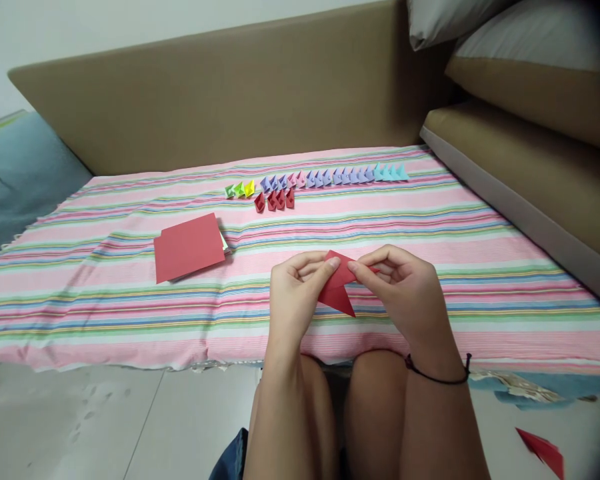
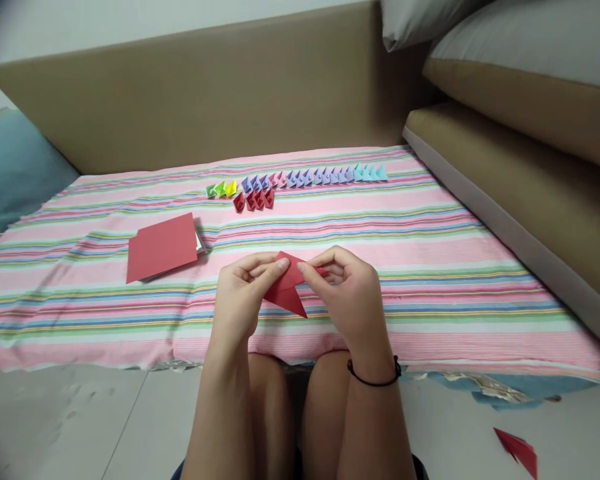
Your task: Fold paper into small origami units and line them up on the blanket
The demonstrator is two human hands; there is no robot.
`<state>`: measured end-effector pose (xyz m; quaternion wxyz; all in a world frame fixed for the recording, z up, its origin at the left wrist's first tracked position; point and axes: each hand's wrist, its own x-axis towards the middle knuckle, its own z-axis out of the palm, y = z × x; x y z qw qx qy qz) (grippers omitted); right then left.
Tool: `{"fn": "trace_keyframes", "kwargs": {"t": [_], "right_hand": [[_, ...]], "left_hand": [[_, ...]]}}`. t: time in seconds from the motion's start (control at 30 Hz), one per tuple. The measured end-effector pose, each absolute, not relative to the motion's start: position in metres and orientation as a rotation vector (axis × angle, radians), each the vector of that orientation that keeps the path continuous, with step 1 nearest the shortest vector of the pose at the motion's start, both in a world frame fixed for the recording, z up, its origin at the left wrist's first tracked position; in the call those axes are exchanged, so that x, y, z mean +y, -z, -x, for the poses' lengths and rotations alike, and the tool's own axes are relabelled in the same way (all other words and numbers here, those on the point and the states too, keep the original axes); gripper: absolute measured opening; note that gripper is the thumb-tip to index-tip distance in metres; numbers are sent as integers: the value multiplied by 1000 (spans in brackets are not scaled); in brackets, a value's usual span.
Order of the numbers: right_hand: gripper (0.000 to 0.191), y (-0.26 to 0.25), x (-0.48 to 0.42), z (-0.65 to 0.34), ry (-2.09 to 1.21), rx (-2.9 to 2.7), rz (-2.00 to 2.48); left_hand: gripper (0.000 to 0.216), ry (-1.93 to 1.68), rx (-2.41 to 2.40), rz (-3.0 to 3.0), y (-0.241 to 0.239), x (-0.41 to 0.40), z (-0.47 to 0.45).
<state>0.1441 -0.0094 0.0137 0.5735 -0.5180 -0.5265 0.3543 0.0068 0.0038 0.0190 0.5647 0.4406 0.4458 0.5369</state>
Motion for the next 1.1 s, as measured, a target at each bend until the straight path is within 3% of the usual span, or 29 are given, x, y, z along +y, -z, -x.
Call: {"fn": "trace_keyframes", "kwargs": {"t": [0.2, 0.37, 0.5, 0.67, 0.83, 0.97, 1.1], "right_hand": [[13, -14, -7, -143, -927, -1159, 1149], [26, -14, -8, -145, -1226, -1036, 1074], [24, -11, -10, -146, -1360, -1020, 1043], [22, -10, -9, -146, -1349, -999, 1060], [36, -9, -7, -145, -1226, -1073, 1048], [20, -11, -7, -143, -1163, -1117, 1052], [16, -13, -7, -141, -1154, -1103, 1067]], "left_hand": [[23, -1292, 1059, -1021, -17, 4, -8], [23, -1342, 1078, -958, -18, 4, -9], [23, -1360, 1082, -944, -18, 3, -8], [25, -1348, 1092, -945, -16, 3, -8], [28, -1349, 1066, -928, -15, 4, -7], [29, -1355, 1081, -916, -13, 6, -7], [27, -1351, 1090, -932, -13, 7, -7]]}}
